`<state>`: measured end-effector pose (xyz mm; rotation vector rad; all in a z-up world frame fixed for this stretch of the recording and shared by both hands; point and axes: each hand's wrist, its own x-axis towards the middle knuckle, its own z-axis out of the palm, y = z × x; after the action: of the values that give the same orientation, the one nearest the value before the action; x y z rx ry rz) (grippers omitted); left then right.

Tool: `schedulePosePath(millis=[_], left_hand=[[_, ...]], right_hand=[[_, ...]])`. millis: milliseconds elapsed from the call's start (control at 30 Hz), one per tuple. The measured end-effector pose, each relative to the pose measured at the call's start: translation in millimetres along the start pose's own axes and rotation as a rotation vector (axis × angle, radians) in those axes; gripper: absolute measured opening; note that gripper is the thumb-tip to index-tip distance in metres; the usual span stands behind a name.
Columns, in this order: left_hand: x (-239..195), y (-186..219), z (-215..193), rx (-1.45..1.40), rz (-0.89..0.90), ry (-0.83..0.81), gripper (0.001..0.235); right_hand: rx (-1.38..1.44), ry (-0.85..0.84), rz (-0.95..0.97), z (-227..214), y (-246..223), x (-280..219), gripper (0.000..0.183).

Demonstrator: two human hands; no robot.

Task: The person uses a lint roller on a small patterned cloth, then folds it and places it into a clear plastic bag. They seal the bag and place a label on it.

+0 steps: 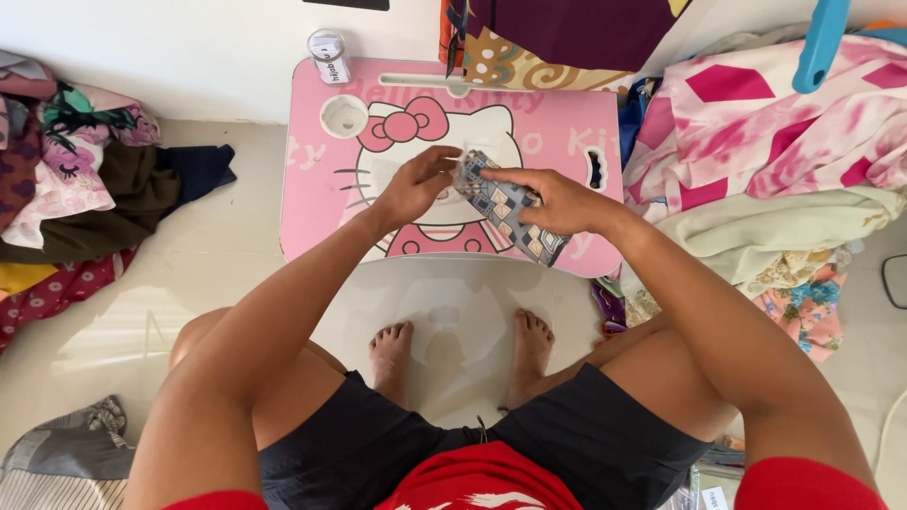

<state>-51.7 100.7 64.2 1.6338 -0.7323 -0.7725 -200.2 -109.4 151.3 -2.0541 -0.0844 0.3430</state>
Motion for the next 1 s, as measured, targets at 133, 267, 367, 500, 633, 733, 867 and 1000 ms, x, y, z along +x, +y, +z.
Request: schedulePosePath(millis=[133, 267, 367, 500, 633, 733, 867, 1000], left_hand=[[-7.5, 19.2, 1.5, 0.055, -0.003, -0.026, 0.047], [-9.8, 13.1, 6.2, 0.092, 0.062, -0.055, 0.044], [-12.5, 14.4, 11.7, 0.154, 0.143, -0.050, 0.045], [-8.7, 3.3, 18.5, 0.381, 0.425, 0.008, 0.041], [4.7, -23.8, 25.5, 0.603, 0.565, 0.086, 0.035], [3.4, -23.1, 26.2, 0.644, 0.600, 0.120, 0.036], [2.7, -18.2, 26.8, 0.632, 0.598, 0.157, 0.031], [2.9, -13.8, 31.1, 0.632, 0.632, 0.199, 0.026]], right_hand=[[-0.113, -0.036, 0.020, 2.7, -1.7, -2.1, 0.076], [-0.278, -0.076, 0.083, 11.0, -1.6, 0.4, 0.072], [-0.470, -0.114, 0.093, 18.0, 6.1, 4.1, 0.072], [-0.654, -0.148, 0.142, 17.3, 13.6, 6.1, 0.070], [-0.694, -0.148, 0.140, 12.9, -7.0, 1.9, 0.066], [-0.710, -0.133, 0.120, 10.1, -8.6, -1.5, 0.065], [-0.795, -0.135, 0.098, 11.9, -5.6, -1.1, 0.066], [-0.837, -0.104, 0.047, 13.9, -12.9, -3.0, 0.066]])
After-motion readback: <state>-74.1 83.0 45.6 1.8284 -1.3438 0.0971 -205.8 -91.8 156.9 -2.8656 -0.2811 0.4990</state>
